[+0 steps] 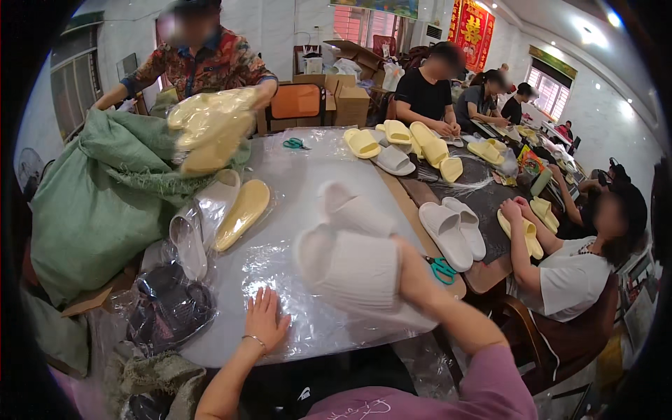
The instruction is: Inspecting and sorting pairs of slippers for quality control in a manufacturing setting.
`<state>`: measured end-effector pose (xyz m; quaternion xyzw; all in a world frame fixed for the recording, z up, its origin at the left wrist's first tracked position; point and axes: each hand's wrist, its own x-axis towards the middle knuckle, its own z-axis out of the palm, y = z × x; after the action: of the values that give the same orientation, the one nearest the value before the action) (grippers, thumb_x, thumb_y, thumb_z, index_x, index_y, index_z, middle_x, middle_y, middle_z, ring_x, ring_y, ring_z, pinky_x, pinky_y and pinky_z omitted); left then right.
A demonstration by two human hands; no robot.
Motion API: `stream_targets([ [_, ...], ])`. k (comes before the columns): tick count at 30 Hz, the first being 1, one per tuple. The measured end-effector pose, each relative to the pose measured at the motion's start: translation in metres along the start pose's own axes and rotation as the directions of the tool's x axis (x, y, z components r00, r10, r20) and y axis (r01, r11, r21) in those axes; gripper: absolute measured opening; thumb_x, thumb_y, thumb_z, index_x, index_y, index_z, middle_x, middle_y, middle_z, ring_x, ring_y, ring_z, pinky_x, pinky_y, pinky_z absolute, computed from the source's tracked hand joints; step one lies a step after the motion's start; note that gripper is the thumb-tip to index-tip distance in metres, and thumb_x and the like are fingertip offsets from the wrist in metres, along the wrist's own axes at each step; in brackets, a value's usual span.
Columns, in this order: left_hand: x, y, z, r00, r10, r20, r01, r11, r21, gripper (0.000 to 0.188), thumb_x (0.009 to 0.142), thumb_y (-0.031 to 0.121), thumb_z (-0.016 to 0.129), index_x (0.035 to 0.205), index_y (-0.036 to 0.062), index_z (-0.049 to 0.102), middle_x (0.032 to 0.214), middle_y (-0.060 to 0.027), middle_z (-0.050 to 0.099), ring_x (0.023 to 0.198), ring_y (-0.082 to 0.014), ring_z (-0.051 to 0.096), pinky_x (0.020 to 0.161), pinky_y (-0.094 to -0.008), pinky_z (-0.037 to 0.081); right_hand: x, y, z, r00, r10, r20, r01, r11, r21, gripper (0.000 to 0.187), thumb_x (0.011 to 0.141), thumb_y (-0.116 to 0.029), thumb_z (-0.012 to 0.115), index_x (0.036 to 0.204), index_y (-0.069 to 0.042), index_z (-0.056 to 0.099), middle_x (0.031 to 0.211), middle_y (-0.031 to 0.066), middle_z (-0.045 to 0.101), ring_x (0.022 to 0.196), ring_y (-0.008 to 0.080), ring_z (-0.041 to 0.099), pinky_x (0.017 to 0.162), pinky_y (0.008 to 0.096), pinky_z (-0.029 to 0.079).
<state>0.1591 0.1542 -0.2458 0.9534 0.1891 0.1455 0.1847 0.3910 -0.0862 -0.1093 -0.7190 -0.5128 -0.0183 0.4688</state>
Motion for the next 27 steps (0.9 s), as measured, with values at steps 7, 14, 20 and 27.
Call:
stream_targets([
  [7,-0.001,0.006,0.003,0.972,-0.016,0.234,-0.027,0.983,0.182,0.071,0.081,0.057,0.048,0.136,0.0124,0.042,0.146,-0.0146,0.032,0.138,-0.0394,0.015,0.111,-0.0529,0.006,0.004,-0.005,0.14,0.978,0.162,0.131,-0.127,0.962,-0.241,0.021,0.076,-0.007,0.053,0.096,0.001,0.052,0.1,0.0218,0.054,0.096,0.041,0.05,0.08,0.0486,0.044],
  [14,-0.014,0.003,0.006,0.993,-0.009,0.114,-0.014,0.979,0.202,0.089,0.079,0.064,0.046,0.142,0.003,0.028,0.15,-0.0176,0.02,0.137,-0.0449,0.008,0.111,-0.0538,0.001,-0.027,0.088,0.09,0.874,0.483,-0.045,-0.437,0.744,-0.505,0.02,0.08,-0.012,0.051,0.095,0.001,0.055,0.099,0.0197,0.056,0.096,0.0387,0.053,0.081,0.0485,0.047],
  [20,-0.013,0.004,0.004,0.994,-0.024,0.106,0.005,0.985,0.174,0.09,0.078,0.066,0.045,0.142,0.0041,0.029,0.15,-0.0177,0.02,0.137,-0.0459,0.006,0.11,-0.0558,-0.001,-0.017,0.089,0.038,0.897,0.379,-0.227,-0.44,0.722,-0.534,0.016,0.079,-0.007,0.051,0.092,0.001,0.054,0.094,0.0203,0.056,0.092,0.0395,0.053,0.077,0.0478,0.045],
  [27,0.006,0.009,-0.003,0.934,-0.154,0.323,0.062,0.959,0.278,0.083,0.077,0.064,0.048,0.141,0.0122,0.034,0.147,-0.0148,0.028,0.137,-0.0454,0.01,0.109,-0.0576,0.005,0.008,-0.019,0.069,0.987,0.145,0.062,-0.135,0.98,-0.147,0.031,0.073,-0.002,0.052,0.105,0.002,0.05,0.105,0.0249,0.053,0.101,0.0429,0.05,0.088,0.0458,0.041],
])
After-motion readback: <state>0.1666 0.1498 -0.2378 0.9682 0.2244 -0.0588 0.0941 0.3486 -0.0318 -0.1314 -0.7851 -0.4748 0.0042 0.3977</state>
